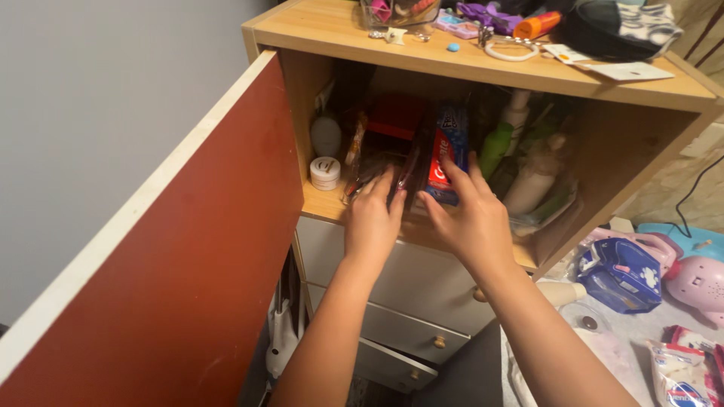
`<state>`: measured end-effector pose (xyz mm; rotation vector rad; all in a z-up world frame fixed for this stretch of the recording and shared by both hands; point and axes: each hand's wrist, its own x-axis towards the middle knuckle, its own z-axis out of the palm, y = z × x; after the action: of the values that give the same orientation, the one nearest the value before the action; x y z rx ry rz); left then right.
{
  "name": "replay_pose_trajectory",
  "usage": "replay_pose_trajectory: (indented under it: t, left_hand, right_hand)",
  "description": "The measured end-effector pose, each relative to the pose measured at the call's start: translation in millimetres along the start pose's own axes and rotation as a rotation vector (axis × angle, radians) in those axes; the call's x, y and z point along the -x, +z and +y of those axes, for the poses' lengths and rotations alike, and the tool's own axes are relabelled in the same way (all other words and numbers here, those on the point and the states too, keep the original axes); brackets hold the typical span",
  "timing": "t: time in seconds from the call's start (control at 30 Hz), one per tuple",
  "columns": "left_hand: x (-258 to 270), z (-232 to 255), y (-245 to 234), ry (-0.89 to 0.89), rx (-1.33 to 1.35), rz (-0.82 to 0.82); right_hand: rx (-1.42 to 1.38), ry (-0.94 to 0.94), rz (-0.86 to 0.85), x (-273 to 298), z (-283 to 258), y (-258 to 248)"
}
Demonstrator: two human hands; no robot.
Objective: The person hangs a pink towel on a rack, then moves to the bathroom and organizes toiletries on the sink counter. They open a cabinet and place toothpaste, toothbrushes, wipes, and other personal care items into the cabinet, arranging them on the shelf.
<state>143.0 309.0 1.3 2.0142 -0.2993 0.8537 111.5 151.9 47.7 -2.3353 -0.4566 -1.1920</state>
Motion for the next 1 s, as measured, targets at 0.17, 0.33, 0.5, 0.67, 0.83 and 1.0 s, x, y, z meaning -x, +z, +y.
replay_pose_trajectory:
  t: [0.17,0.33,0.5,0.67,0.83,1.0]
  left_hand:
    - [-2.2,-0.4,12.3,0.055,0.025,0.038]
    - [-5.5,3.4,18.5,0.035,-0.018,0.026]
    - [-4.9,2.7,21.3,0.043,-0.075,0.009]
    - [1.4,-0.8,21.7,0.170,-0.065,0.076]
    - [5.0,8.0,18.8,0.150,-0.179,0.057]
    - [19.6,34.8,18.3,0.353,-0.233,0.194]
  right_hand:
    - [0.055,0.033,-0.118,-8.9,9.1,24.8]
    - [0.081,-0.033,-0.171,-18.5,31.5,35.2]
    - [0.185,-0.031,-0.270,-31.7,44.7,41.1]
    - [0.110,0.039,-0.309,-34.7,42.9,38.7]
    - [0.022,-0.037,-0.211,-31.4,37.0,30.4]
    - [-0.068,-0.092,-0.143,-13.6,32.1,5.4]
